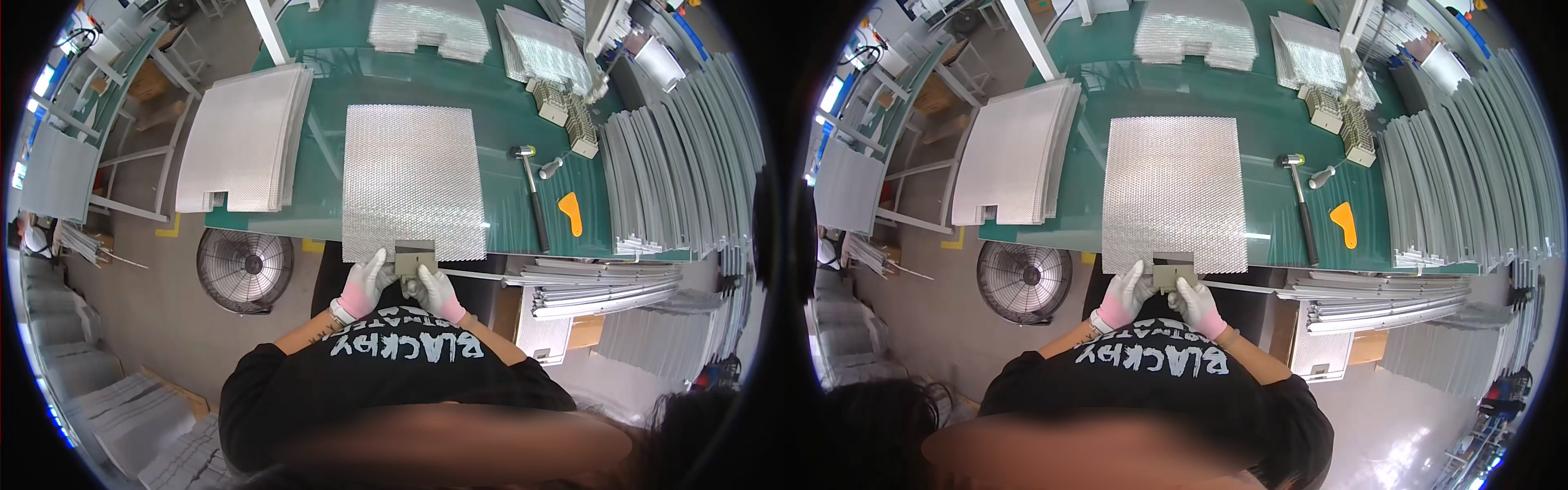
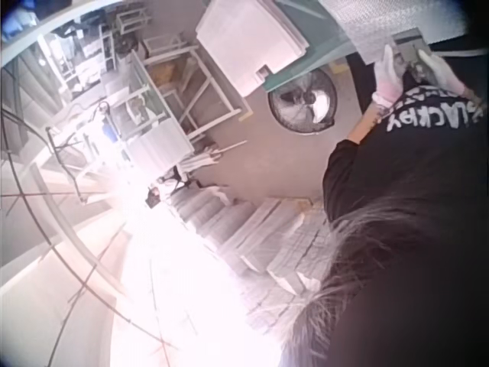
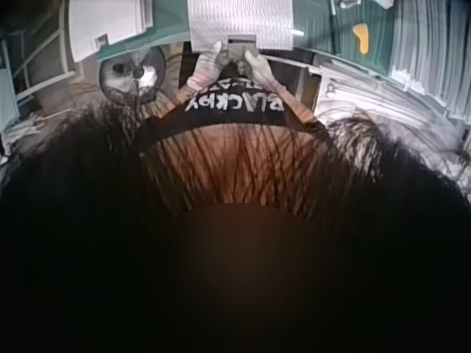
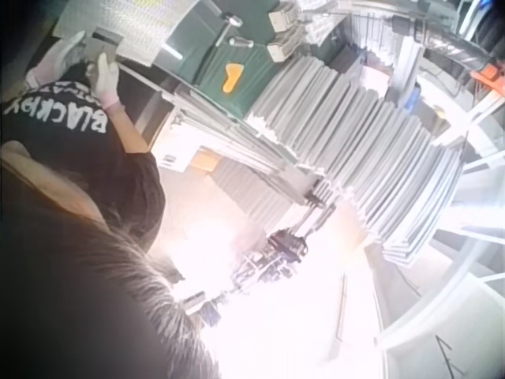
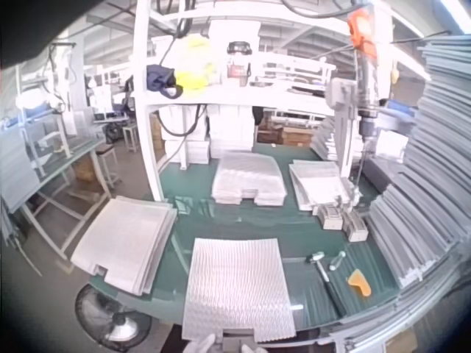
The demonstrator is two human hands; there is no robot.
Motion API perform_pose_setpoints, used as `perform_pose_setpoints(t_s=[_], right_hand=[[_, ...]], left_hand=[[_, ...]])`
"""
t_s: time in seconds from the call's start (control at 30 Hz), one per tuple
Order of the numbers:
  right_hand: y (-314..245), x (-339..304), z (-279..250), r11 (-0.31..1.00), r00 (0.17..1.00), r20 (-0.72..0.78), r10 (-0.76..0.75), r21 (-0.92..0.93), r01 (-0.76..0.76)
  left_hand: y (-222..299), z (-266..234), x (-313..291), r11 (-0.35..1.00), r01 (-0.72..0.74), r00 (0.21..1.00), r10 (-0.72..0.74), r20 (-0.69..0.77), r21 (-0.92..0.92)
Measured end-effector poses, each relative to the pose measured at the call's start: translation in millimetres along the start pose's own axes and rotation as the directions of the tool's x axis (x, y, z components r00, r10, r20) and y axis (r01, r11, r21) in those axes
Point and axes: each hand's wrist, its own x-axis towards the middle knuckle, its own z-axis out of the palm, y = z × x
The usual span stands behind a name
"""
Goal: Assemble metal mesh filters by attaching frames and securing them with tools.
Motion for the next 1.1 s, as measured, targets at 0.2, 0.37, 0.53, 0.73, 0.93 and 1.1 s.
perform_pose_setpoints(t_s=[0.2, 0.37, 0.53, 0.73, 0.93, 1.1], right_hand=[[-4, -1, 3, 0.933, 0.986, -0.125, -0.109, -0.356, 0.058], [-16, -3, 24, 0.896, 0.903, -0.291, -0.316, -0.404, 0.183], [-42, -11, 34, 0.912, 0.842, -0.43, -0.325, -0.377, 0.16], [-38, -12, 28, 0.875, 0.838, -0.437, -0.328, -0.475, 0.095], [-22, -5, 3, 0.845, 0.987, -0.065, -0.147, -0.527, 0.091], [-22, -6, 19, 0.788, 0.986, -0.061, -0.155, -0.61, 0.086]], left_hand=[[-3, 3, -3, 0.977, 0.032, 0.999, -0.028, -0.022, 0.213], [-4, 2, 6, 0.807, 0.068, 0.997, -0.068, -0.022, 0.586], [2, 0, 5, 0.776, 0.096, 0.995, -0.094, -0.036, 0.623], [-10, 1, 4, 0.948, 0.2, 0.98, -0.193, -0.056, 0.246], [57, 12, -1, 0.142, -0.211, 0.628, -0.739, 0.245, 0.967], [127, 101, 64, -0.263, -0.601, 0.796, -0.284, 0.535, 0.755]])
